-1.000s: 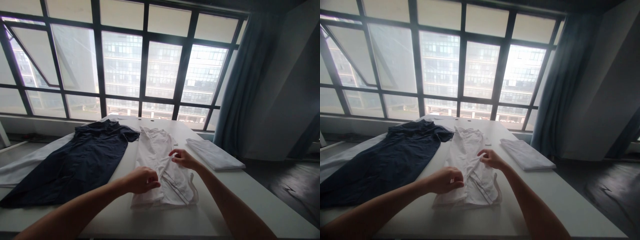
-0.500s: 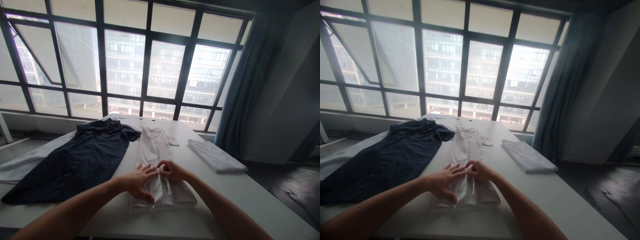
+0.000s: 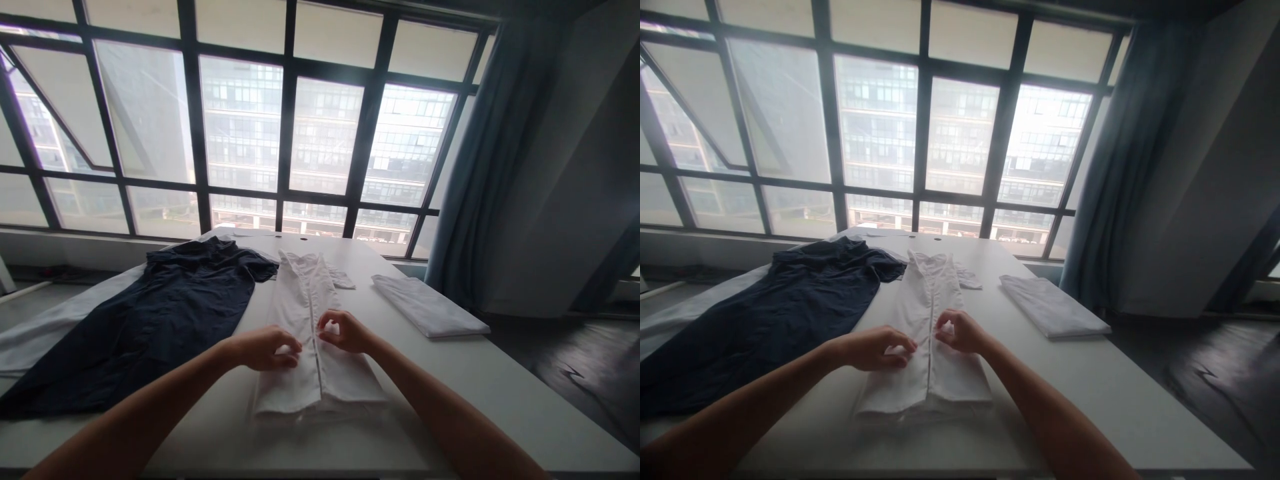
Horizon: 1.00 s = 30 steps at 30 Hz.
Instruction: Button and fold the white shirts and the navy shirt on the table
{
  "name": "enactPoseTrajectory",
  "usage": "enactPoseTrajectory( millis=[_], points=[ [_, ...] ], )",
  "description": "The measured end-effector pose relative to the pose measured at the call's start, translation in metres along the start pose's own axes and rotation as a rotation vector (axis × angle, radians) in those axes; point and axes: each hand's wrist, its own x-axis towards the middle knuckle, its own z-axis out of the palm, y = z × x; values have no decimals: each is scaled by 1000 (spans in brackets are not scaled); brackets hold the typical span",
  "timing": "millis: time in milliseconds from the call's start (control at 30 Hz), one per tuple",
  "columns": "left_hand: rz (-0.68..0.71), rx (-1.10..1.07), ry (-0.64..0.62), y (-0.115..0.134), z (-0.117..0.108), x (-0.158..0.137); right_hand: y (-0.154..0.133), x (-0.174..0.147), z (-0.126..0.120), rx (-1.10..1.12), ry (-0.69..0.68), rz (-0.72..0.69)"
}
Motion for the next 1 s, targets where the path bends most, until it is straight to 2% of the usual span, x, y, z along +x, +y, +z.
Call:
enactPoseTrajectory(
  millis=[33,100,200,333,433,567,633,767,867,933,1000],
  points=[
    [-10,14,50,-5,0,2,3,-1,-1,-83,11,-14],
    [-27,80,87,-16,2,6,6,-3,-1,-192,-59,-7],
    [-53,146,-19,-25,9,11,3,-6,2,-241,-197,41],
    [-105,131,-139,-23,8,9,-12,-8,6,-249,-249,41],
    [-97,99,-175,-17,-5,1,-26,-9,10,-268,-216,-4],
    [-26,-73,-131,-13,-26,-9,-40,-5,13,-270,-144,-134],
    [-9,-156,-127,-10,-32,-11,-41,-2,15,-255,-61,-136],
    [62,-221,-221,3,-35,-12,-35,0,19,-290,100,-90],
    [58,-293,-306,11,-32,-15,-35,0,23,-273,78,-118],
    [1,-381,-346,11,-29,-15,-38,1,26,-261,55,-155],
    [-77,-498,-328,4,-26,-8,-43,2,28,-262,24,-190]
  ],
)
